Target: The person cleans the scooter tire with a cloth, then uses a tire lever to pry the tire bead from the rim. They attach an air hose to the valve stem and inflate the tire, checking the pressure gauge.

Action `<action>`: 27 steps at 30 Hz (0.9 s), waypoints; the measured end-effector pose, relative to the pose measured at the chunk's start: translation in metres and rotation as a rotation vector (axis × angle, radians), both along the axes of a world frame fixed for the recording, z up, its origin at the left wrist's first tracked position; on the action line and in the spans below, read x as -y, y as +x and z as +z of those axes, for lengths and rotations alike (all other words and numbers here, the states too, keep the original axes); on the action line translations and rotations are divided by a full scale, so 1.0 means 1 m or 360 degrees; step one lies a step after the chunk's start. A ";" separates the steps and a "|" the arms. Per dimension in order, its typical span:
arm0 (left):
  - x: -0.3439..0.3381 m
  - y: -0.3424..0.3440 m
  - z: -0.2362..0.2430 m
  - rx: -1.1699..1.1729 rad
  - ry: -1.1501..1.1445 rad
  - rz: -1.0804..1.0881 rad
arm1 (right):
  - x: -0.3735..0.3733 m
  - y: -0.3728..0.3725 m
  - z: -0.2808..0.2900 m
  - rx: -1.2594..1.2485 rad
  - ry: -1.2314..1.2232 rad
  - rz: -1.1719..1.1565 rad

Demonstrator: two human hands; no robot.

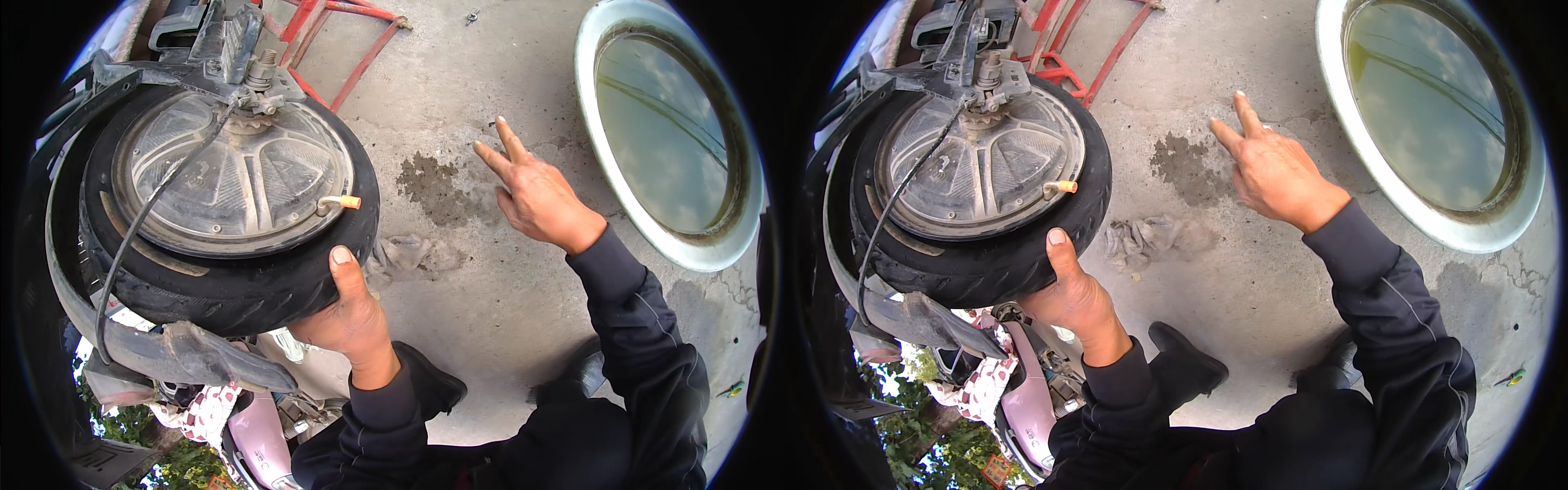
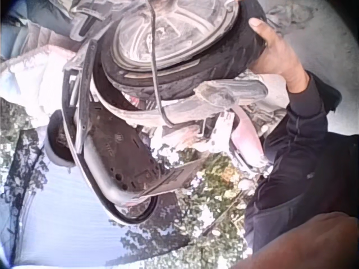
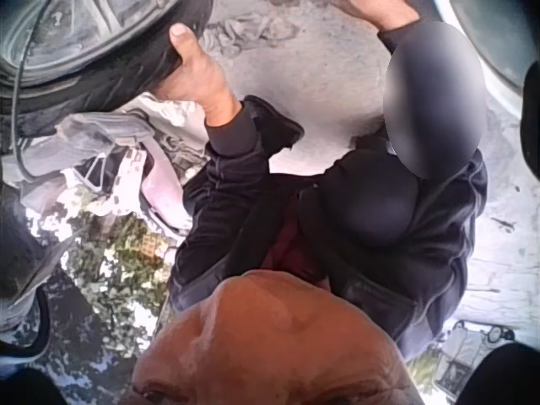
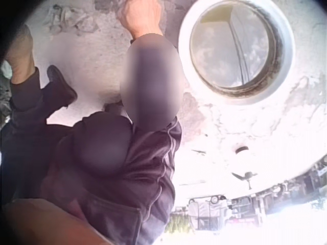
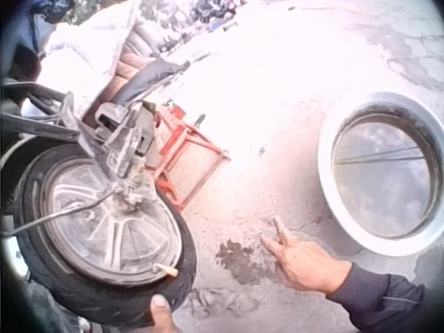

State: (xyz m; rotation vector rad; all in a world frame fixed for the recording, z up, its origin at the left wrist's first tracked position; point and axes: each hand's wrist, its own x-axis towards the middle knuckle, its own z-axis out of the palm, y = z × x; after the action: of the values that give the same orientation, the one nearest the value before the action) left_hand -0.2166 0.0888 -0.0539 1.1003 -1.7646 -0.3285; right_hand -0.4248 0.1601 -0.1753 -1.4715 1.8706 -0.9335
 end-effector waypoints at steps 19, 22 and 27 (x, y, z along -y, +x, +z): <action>-0.002 -0.001 -0.004 -0.0076 0.0034 -0.0027 | -0.017 0.022 0.009 0.0524 -0.0358 -0.0363; -0.011 0.011 -0.012 -0.0168 0.0134 -0.0131 | -0.023 0.017 0.014 0.0584 0.0019 0.0250; -0.057 0.033 -0.039 -0.0712 0.1397 -0.0155 | -0.035 0.013 0.028 0.0863 -0.0198 -0.0109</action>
State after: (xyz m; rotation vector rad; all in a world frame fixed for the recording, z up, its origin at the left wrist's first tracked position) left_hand -0.1840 0.1453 -0.0931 1.3822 -1.2642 -1.3861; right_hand -0.4119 0.1950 -0.1469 -1.0784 1.4877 -1.3447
